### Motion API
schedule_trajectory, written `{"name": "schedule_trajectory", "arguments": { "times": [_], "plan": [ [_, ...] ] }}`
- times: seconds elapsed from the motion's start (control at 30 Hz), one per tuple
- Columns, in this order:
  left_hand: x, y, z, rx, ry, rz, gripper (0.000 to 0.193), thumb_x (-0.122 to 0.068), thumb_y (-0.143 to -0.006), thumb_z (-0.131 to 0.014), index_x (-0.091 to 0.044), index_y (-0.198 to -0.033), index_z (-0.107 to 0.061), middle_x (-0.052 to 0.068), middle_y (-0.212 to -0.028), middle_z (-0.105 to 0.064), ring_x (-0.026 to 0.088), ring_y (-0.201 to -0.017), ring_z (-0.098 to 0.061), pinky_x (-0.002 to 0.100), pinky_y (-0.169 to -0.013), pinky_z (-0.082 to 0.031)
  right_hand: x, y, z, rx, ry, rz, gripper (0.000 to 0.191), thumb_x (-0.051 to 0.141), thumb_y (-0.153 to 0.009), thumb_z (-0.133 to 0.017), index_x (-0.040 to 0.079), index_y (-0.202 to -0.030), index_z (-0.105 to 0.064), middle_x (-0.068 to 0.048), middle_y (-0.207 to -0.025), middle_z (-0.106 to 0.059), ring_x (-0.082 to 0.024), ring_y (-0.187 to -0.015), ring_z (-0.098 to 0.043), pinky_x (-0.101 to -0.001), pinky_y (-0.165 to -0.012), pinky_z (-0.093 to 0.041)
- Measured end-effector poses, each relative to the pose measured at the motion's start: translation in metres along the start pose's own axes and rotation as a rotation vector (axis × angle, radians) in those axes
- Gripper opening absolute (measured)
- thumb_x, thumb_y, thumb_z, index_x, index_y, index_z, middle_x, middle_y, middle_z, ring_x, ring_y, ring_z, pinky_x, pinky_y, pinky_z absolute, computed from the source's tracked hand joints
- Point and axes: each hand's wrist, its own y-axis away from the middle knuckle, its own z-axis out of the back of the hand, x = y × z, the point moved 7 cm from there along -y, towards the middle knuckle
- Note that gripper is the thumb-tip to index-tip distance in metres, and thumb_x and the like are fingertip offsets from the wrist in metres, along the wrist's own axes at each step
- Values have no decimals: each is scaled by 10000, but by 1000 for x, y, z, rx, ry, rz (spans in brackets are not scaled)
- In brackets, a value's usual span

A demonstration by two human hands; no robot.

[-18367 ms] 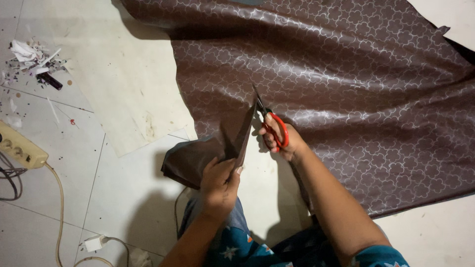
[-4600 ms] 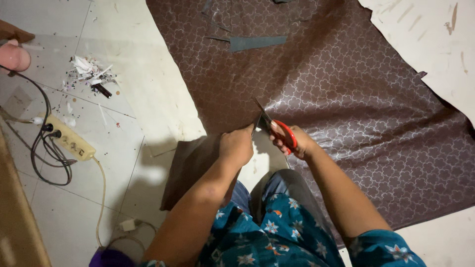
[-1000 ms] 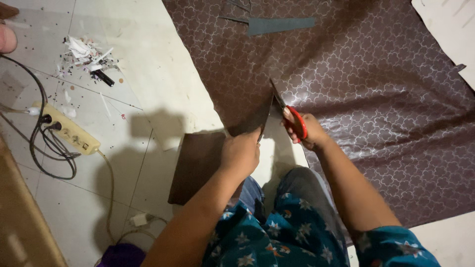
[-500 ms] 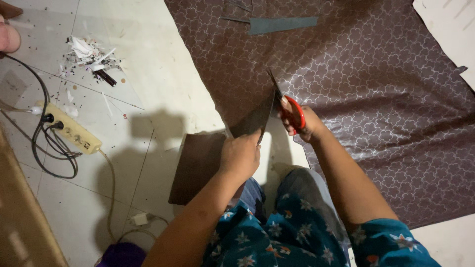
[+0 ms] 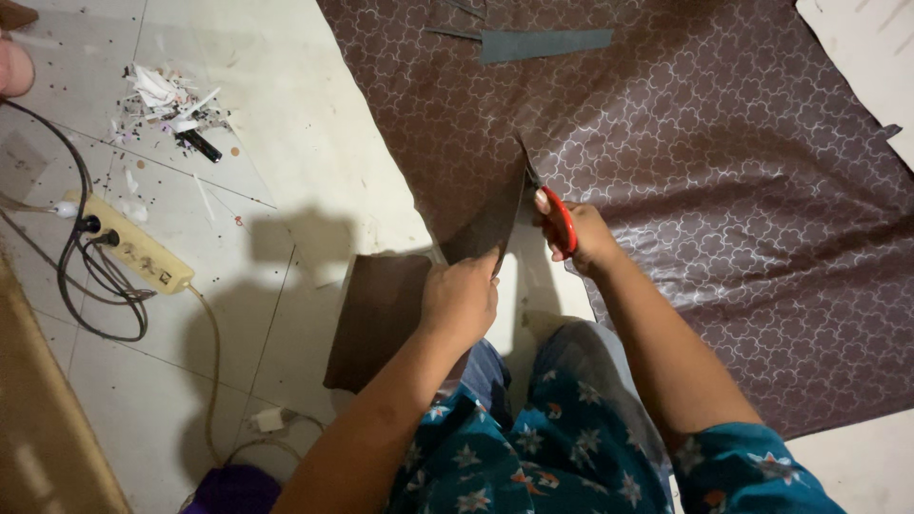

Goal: The person cuts a large brown patterned fabric sheet using red-handled scissors. They hold the fabric with one hand and cut along straight lines, separating pieces and setting them aside on the floor.

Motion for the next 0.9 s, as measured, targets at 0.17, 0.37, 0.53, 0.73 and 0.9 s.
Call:
{"name": "schedule_trajectory", "arguments": {
  "times": [0.17, 0.37, 0.53, 0.73, 0.9],
  "plan": [
    [3, 0, -3, 74, -20, 49, 498, -188, -914, -625, -78, -1397, -571, 167, -952, -739, 331, -905, -707, 501, -837, -489, -1, 2, -7, -4, -29, 22, 586, 525, -873, -757, -54, -862, -671, -20, -545, -522, -100, -388, -474, -244, -359, -404],
    [7, 8, 7, -67, 36, -10, 442, -177, -893, -637, -39, -1313, -621, 171, -962, -741, 338, -913, -712, 511, -830, -489, 3, 1, -5, 10, 29, -17, 612, 559, -892, -738, -39, -828, -624, -34, -569, -554, -114, -409, -522, -247, -385, -452],
    [11, 14, 14, -78, 33, -22, 409, -186, -912, -629, -18, -1284, -649, 191, -986, -740, 352, -913, -708, 504, -849, -499, 14, -19, -7, 15, -14, -85, 569, 592, -843, -732, 31, -910, -666, -30, -670, -607, -118, -511, -578, -276, -448, -523],
    [7, 16, 16, 40, 81, 44, 418, -185, -950, -596, 3, -1324, -608, 196, -994, -736, 318, -856, -737, 460, -832, -537, 9, -39, -16, 120, -102, -156, 629, 683, -855, -655, 65, -977, -670, -13, -718, -582, -137, -536, -549, -280, -461, -508],
    [-1, 20, 24, -13, 80, 4, 412, -160, -917, -630, -7, -1300, -632, 192, -937, -744, 339, -862, -721, 489, -812, -509, 6, -36, -7, 113, -93, -110, 554, 604, -843, -720, 55, -918, -708, -12, -645, -583, -122, -457, -539, -270, -419, -467]
  ]
}}
